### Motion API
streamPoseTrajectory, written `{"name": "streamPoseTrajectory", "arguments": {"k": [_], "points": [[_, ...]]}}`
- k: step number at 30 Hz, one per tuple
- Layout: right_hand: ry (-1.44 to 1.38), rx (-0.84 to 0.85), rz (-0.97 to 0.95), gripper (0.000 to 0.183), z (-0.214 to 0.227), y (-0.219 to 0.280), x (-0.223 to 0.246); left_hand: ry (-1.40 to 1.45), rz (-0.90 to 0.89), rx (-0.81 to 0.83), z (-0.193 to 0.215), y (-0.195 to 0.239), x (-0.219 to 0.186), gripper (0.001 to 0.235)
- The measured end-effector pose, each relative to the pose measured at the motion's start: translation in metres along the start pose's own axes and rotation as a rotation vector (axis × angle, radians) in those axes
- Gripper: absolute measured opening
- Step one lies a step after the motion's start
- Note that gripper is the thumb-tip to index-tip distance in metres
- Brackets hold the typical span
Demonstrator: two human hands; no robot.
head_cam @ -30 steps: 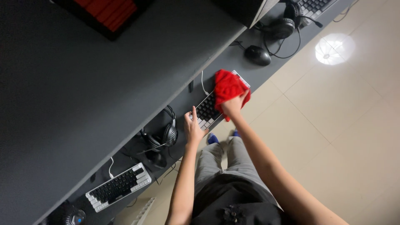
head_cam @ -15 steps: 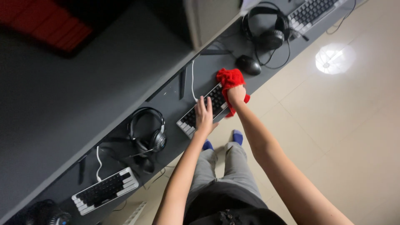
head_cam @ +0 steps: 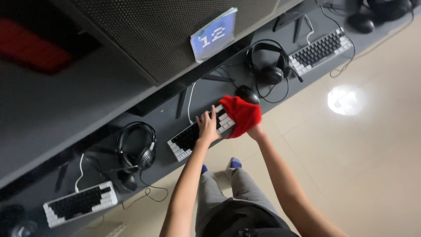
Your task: Wiping down computer keyboards, mice, and headsets with a red cloth at a workstation area.
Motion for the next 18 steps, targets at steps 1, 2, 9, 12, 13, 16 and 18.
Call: {"name": "streamPoseTrajectory", "arguments": {"k": [1,2,9,12,13,16,18], "points": [[0.007,0.013,-0.009,0.066,-0.004,0.036,0.029,0.004,0.014,-0.01,0.015,0.006,-0.004,0.145],[0.054,0.039,-0.009,0.065,-0.029,0.053,0.048,0.069,0.014,-0.053,0.032,0.014,-0.008,0.146],[0.353,0.209,0.018,0.059,-0.22,0.079,0.092,0.376,-0.14,-0.293,0.1,0.046,-0.038,0.147],[0.475,0.255,0.048,0.058,-0.262,0.075,0.095,0.68,-0.229,-0.453,0.106,0.049,-0.033,0.126],[0.516,0.273,0.06,0.058,-0.25,0.061,0.093,0.679,-0.228,-0.458,0.113,0.046,-0.044,0.126],[0.595,0.317,0.072,0.057,-0.239,0.029,0.068,1.77,0.206,-0.29,0.098,0.043,-0.039,0.104],[0.633,0.415,0.106,0.051,-0.235,0.022,0.054,0.974,-0.029,-0.428,0.09,0.047,-0.03,0.104]]}}
Point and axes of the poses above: each hand's wrist, its own y-axis away from the middle knuckle, its own z-axis out of the back of the hand, x = y × z, the point moved 4 cm from there along -y, towards the middle knuckle, and after that the axes turned 2 degrees about -z, right-handed, at the moved point
